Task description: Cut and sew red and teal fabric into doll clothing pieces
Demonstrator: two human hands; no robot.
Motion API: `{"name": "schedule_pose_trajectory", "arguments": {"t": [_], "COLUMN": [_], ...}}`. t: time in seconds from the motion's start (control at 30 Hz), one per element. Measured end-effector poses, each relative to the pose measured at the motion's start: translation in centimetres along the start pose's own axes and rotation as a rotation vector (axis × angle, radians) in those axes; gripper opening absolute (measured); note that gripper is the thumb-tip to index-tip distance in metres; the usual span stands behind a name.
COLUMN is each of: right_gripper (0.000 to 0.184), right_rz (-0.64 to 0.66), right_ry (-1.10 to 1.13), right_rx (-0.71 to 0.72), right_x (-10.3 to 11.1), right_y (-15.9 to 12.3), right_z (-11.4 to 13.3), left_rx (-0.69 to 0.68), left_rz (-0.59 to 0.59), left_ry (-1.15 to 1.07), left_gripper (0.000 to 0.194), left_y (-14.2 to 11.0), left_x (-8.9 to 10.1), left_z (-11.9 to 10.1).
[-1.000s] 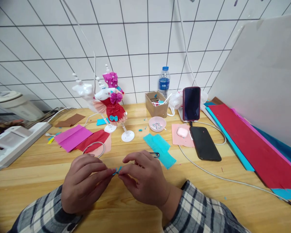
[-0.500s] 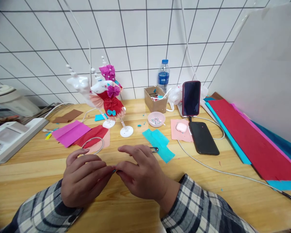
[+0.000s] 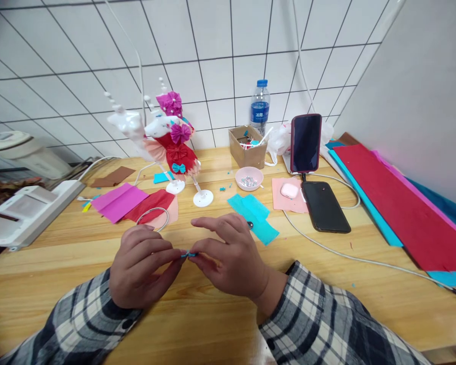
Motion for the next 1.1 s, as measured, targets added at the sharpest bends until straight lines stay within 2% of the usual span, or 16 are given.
{"name": "schedule_pose_trajectory", "arguments": {"t": [0.07,0.2,0.27,0.33,0.47,0.63,0.87,1.0,1.1], "right_gripper": [0.005,0.005,0.005,0.005,0.008,0.004,0.010,0.011,0.013], "right_rz": [0.005,0.025,0.037,0.063,0.171,0.278,0.539,0.539,0.518], "right_ry": [0.086,0.282,0.348,0.377,0.314,0.140,-0.085,-0.184,-0.236], "right_rx": [-0.080,-0.265,-0.366,-0.463,-0.561,-0.522,-0.543,-0.558,-0.558], "right_x": [-0.3,-1.2,-1.7,-2.3,-3.2,-3.3,-3.6,-3.3,-2.9], "right_y": [0.0,0.0,0.0,-0.2,-0.7,-0.8,-1.3,-1.5,-1.4], "right_z": [-0.5,-1.9,-2.7,-3.5,-4.8,-5.7,-6.2,-6.5,-6.9], "left_rx": [0.093,0.376,0.490,0.540,0.581,0.590,0.474,0.412,0.397], "left_rz": [0.037,0.089,0.117,0.156,0.226,0.334,0.332,0.417,0.470], "left_ry": [-0.113,-0.339,-0.403,-0.417,-0.379,-0.327,-0.008,0.095,0.163], "left_gripper": [0.017,0.006,0.010,0.013,0.013,0.015,0.019,0.021,0.021], "left_y": [0.1,-0.2,-0.6,-0.9,-1.4,-1.7,-2.0,-2.8,-3.2], "left_x": [-0.4,-1.6,-2.4,-3.1,-4.1,-5.0,-3.0,-2.4,-2.5], "left_z": [0.5,2.0,2.6,3.0,3.8,4.8,8.7,10.7,11.2]}}
Point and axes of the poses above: each hand's wrist, its own y-axis towards the middle knuckle, its own x-axis out of the back of the hand, z = x × y, the point moved 7 cm from there along y, towards the middle knuckle, and after that the axes turned 1 degree about x, right-handed, at the moved point
